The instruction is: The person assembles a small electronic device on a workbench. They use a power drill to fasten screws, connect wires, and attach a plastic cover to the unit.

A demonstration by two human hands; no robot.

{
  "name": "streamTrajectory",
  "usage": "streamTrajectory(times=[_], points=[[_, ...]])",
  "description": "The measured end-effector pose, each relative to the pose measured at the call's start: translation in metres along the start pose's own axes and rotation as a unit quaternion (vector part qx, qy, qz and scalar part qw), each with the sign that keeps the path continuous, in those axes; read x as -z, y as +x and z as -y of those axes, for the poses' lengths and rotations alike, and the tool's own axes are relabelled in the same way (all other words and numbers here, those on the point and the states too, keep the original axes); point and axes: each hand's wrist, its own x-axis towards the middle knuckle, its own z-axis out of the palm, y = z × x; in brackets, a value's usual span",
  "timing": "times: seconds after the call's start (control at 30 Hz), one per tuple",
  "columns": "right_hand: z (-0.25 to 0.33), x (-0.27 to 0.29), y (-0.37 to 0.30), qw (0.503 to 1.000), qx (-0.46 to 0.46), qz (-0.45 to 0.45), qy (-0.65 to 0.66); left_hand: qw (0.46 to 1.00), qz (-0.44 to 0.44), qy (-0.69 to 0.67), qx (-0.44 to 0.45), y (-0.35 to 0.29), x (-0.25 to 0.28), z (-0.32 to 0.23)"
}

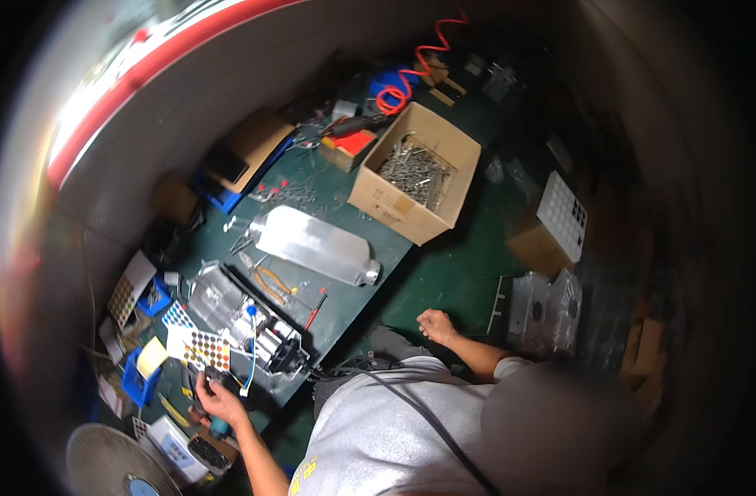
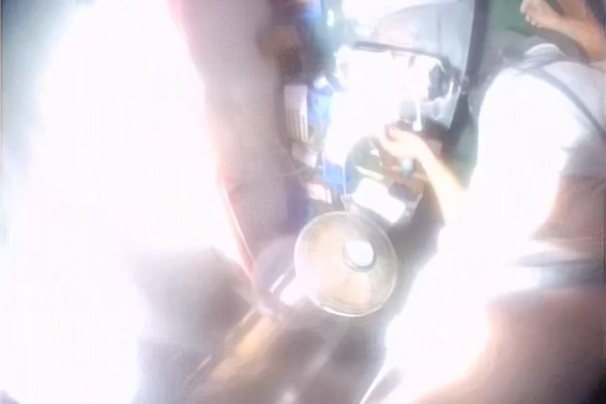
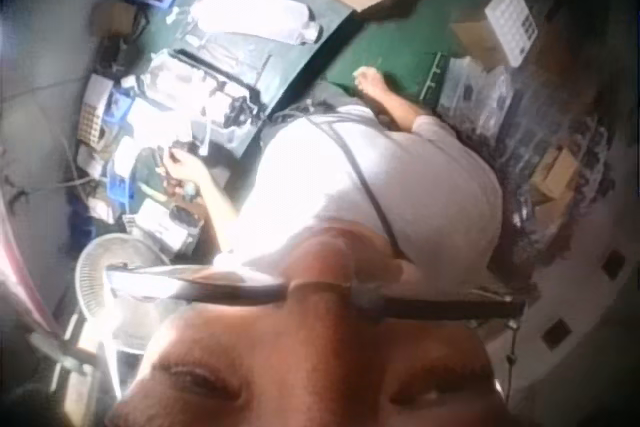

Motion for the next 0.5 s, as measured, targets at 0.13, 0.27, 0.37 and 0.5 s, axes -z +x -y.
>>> streamTrajectory(times=[0.13, 0.27, 0.37, 0.5], points=[[-0.033, 0.011, 0.045, 1.000, -0.012, 0.020, 0.016, 0.998, 0.011, 0.018, -0.060, 0.020, -0.014, -0.054], [-0.048, 0.042, 0.080, 0.995, 0.019, 0.084, 0.059, 0.991, 0.005, 0.071, -0.112, -0.001, -0.073, -0.125], [-0.073, 0.082, 0.111, 0.990, 0.109, 0.094, -0.001, 0.991, 0.039, 0.035, -0.123, -0.038, -0.141, -0.157], [-0.151, 0.153, 0.148, 0.986, 0.118, -0.118, -0.021, 0.959, 0.237, -0.027, -0.150, -0.092, -0.260, -0.221]])
